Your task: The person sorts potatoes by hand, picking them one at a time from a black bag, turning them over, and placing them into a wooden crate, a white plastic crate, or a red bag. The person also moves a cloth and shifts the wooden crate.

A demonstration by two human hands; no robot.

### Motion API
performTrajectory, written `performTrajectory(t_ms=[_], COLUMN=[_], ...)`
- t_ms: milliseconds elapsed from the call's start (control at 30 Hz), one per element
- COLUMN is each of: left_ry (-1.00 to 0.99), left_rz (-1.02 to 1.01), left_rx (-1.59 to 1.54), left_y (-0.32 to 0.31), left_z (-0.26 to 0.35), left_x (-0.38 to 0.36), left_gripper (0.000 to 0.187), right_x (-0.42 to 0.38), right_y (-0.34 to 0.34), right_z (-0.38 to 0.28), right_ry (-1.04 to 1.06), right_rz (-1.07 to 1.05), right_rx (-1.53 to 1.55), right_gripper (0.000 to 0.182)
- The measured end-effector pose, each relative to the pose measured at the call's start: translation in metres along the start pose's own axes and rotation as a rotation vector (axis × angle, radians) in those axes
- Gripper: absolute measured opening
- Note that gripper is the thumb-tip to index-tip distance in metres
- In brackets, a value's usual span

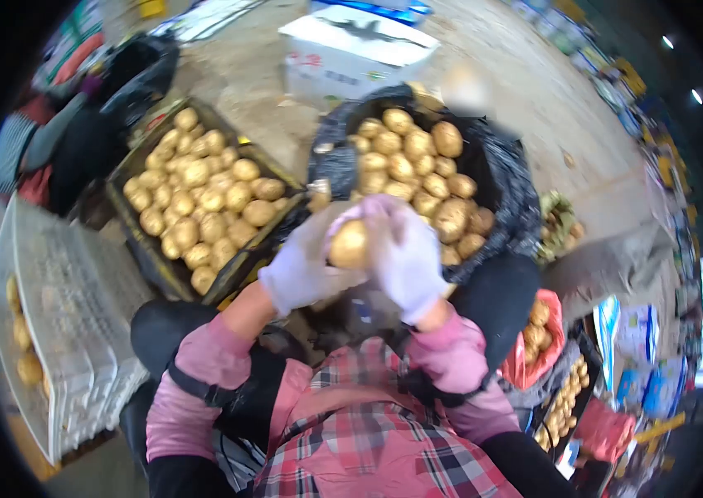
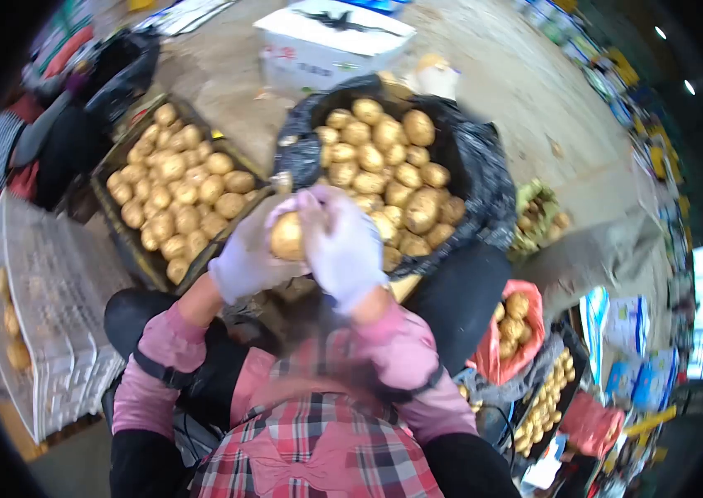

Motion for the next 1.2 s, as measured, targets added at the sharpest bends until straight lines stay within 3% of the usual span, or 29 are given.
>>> performTrajectory(t_ms=[33,100,133,167,200,233,300,333,367,467,533,567,600,667,733,833,933,1000,1033,1133,1167,1200], left_ry=[-0.177,0.07,0.116,0.235,0.234,0.186,0.105,0.072,0.036,0.177,0.197,0.183,0.17,0.2,0.337,0.38,0.482,0.479,0.476,0.501,0.498,0.498], left_rz=[-0.001,-0.049,-0.098,-0.119,-0.141,-0.114,-0.092,-0.1,-0.099,-0.094,-0.081,-0.071,-0.052,-0.053,-0.025,0.06,0.148,0.198,0.248,0.286,0.287,0.29], left_rx=[0.16,-0.196,-0.262,-0.369,-0.4,-0.371,-0.258,-0.177,-0.096,-0.165,-0.145,-0.125,-0.097,-0.016,-0.095,-0.13,-0.213,-0.269,-0.328,-0.452,-0.458,-0.462], left_y=[0.0,-0.005,-0.006,-0.008,-0.01,-0.015,-0.024,-0.027,-0.031,-0.038,-0.038,-0.038,-0.037,-0.035,-0.037,-0.035,-0.029,-0.018,-0.017,-0.013,-0.014,-0.015], left_z=[0.005,0.009,0.012,0.027,0.022,0.022,0.022,0.02,0.019,0.01,0.0,-0.005,-0.011,-0.009,-0.012,-0.024,-0.045,-0.073,-0.063,-0.054,-0.049,-0.04], left_x=[0.004,0.006,0.009,0.01,0.009,0.01,0.013,0.015,0.018,0.028,0.033,0.031,0.029,0.029,0.028,0.028,0.031,0.031,0.032,0.032,0.032,0.032], left_gripper=[0.079,0.081,0.082,0.084,0.086,0.087,0.088,0.087,0.086,0.081,0.056,0.053,0.05,0.046,0.043,0.04,0.043,0.049,0.041,0.042,0.043,0.043], right_x=[0.004,0.014,0.018,0.02,0.023,0.027,0.017,0.006,0.001,0.003,0.002,-0.002,-0.012,-0.041,-0.097,-0.208,-0.283,-0.275,-0.27,-0.257,-0.258,-0.239], right_y=[-0.002,-0.001,0.002,-0.003,0.005,0.005,0.034,0.053,0.056,0.098,0.174,0.211,0.245,0.309,0.346,0.355,0.343,0.338,0.342,0.363,0.381,0.394], right_z=[-0.001,0.017,0.026,0.045,0.05,0.061,0.04,0.014,0.025,0.062,0.087,0.088,0.112,0.178,0.232,0.308,0.334,0.339,0.339,0.351,0.386,0.4], right_ry=[-0.027,-0.028,-0.19,-0.187,-0.233,0.085,-0.05,-0.643,-0.648,-0.153,-0.456,-0.371,-0.419,-0.391,-0.234,-0.112,-0.369,-0.422,-0.525,-0.647,-0.773,-0.737], right_rz=[-0.023,-0.093,-0.181,-0.18,-0.281,-0.304,-0.372,-0.506,-0.467,-0.098,-0.01,0.242,0.426,0.582,0.617,0.317,-0.115,-0.082,-0.088,-0.204,-0.189,-0.12], right_rx=[-0.127,0.019,0.111,0.248,0.329,0.186,0.393,0.7,0.776,0.679,0.987,0.755,0.735,0.204,-0.447,-0.842,-1.008,-0.962,-0.864,-0.651,-0.532,-0.637], right_gripper=[0.035,0.033,0.032,0.034,0.039,0.032,0.024,0.026,0.03,0.034,0.037,0.047,0.043,0.042,0.047,0.045,0.054,0.053,0.053,0.053,0.046,0.034])
Point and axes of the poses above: each hand's wrist, its own x-axis towards the middle knuckle, its own y-axis out of the back of the hand, z = x × y, the point moved 2 cm from there along x, towards the middle knuckle, and after that the axes turned 7 degrees about z, right-handed, at the moved point
